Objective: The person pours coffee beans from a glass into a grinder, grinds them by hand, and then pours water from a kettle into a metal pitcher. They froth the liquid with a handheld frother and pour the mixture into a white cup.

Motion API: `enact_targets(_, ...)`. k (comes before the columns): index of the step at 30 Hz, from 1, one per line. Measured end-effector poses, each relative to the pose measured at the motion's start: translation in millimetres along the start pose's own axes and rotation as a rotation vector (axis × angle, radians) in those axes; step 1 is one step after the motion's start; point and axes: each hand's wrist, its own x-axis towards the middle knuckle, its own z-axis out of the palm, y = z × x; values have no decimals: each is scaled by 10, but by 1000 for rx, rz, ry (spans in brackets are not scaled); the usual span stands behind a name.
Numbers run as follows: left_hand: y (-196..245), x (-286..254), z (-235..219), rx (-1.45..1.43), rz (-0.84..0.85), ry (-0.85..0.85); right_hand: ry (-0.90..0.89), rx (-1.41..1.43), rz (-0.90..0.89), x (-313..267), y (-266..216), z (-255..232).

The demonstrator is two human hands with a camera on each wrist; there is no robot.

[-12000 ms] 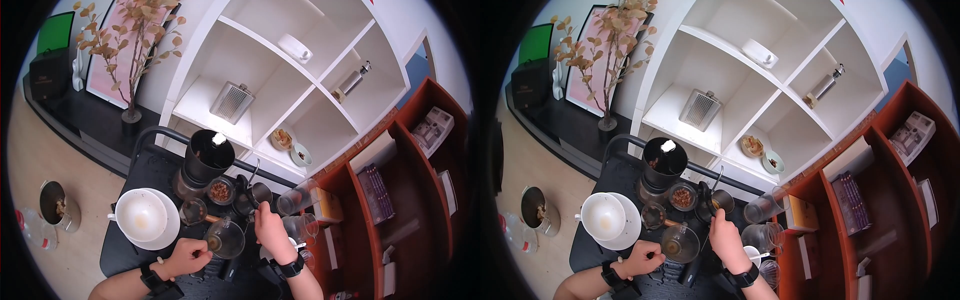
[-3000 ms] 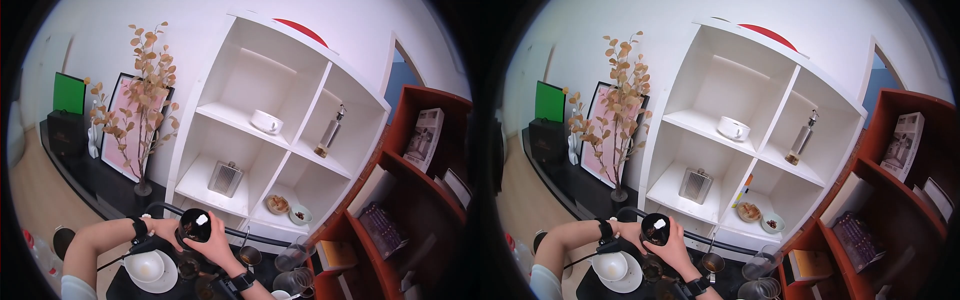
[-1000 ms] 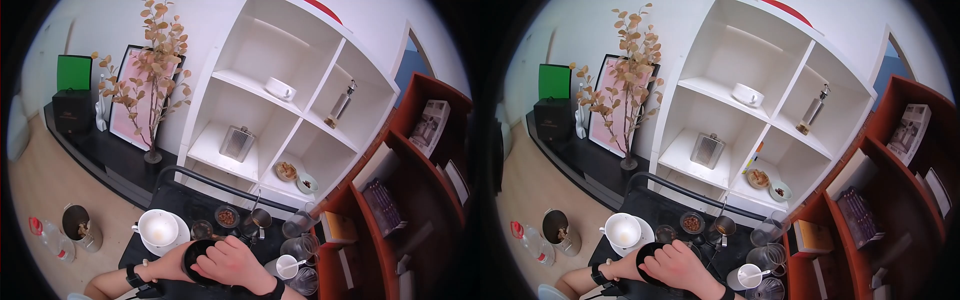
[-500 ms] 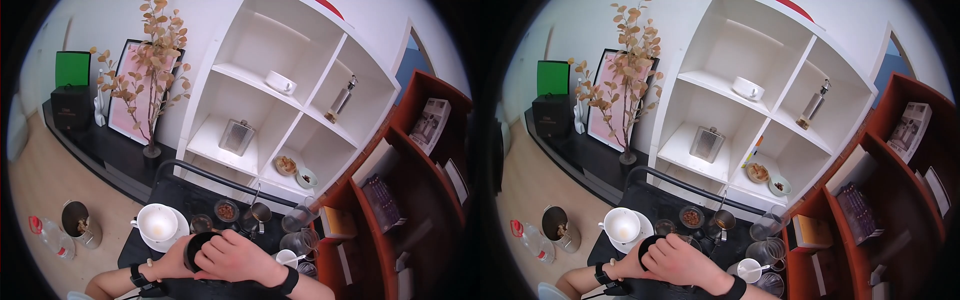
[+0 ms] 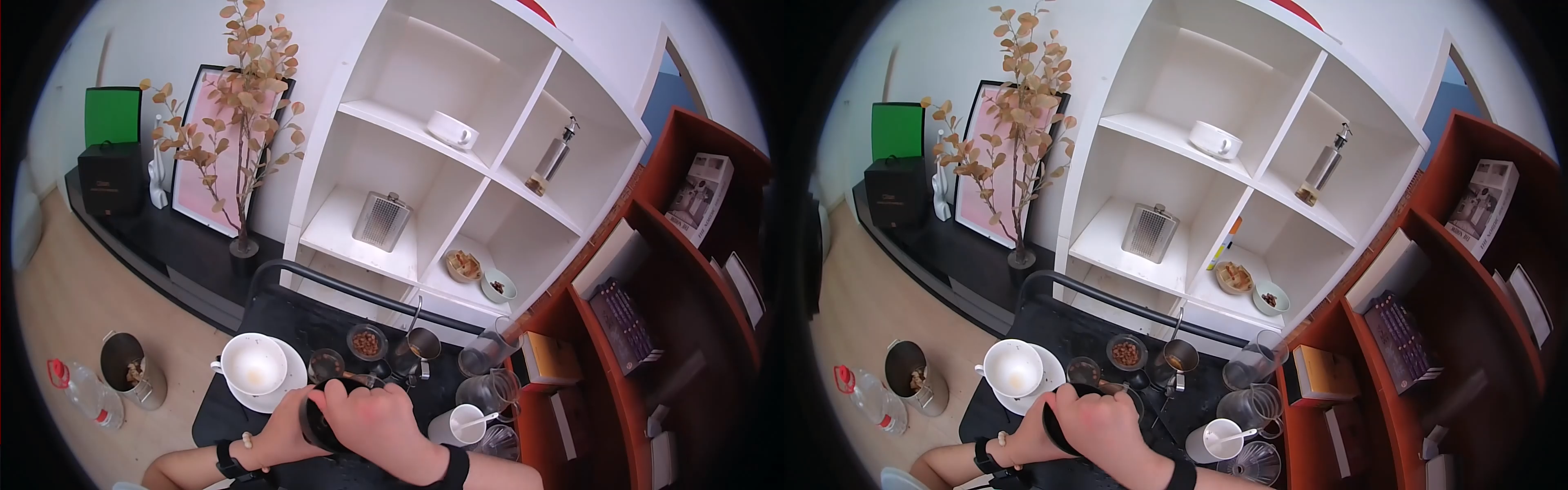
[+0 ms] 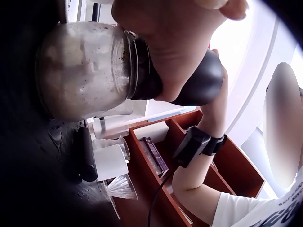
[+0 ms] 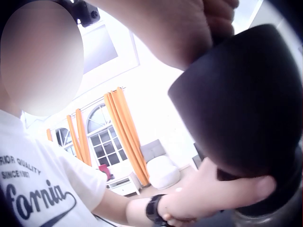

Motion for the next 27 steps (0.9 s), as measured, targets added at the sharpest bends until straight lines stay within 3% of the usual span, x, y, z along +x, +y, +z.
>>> enact_targets(2, 20, 18, 4, -34, -67, -32, -188, -145, 241, 18, -112, -50)
enact_targets(4, 22, 35, -19, -65, -38, -54, -143, -201, 201, 60, -125, -79)
enact_targets(7, -240, -18, 37, -38, -11, 17, -284, -81, 219, 76, -36, -110)
enact_targets(8, -291, -19, 30, -38, -3, 23, -182, 59, 41, 84, 55, -102)
enact_targets(9, -54, 74, -97, -138, 38, -34, -80, 197, -136, 94, 137, -95)
enact_targets(10, 86, 135, -176, -240, 78, -96, -80, 191, -137, 95, 196, -95)
enact_targets(12, 113, 179, -220, -328, 87, -136, -243, 863, -132, 94, 291, -82)
enact_targets(13, 140, 200, -243, -365, 80, -188, -235, 1073, -91, 109, 317, -38)
enact_targets(14, 154, 213, -258, -400, 74, -239, -233, 1071, -92, 109, 349, 26)
enact_targets(16, 57, 171, -254, -464, 19, -264, -571, 1631, 165, 110, 383, 135)
enact_targets(18, -64, 163, -269, -478, -25, -415, -504, 1795, 219, 119, 293, 196)
enact_targets(20, -48, 176, -265, -498, -35, -419, -645, 2162, 283, 128, 261, 218)
enact_targets(25, -27, 215, -232, -554, -5, -476, -740, 2033, 549, 143, 181, 142)
enact_targets(27, -135, 151, -183, -382, 2, -318, -436, 2038, 721, 82, 110, 145)
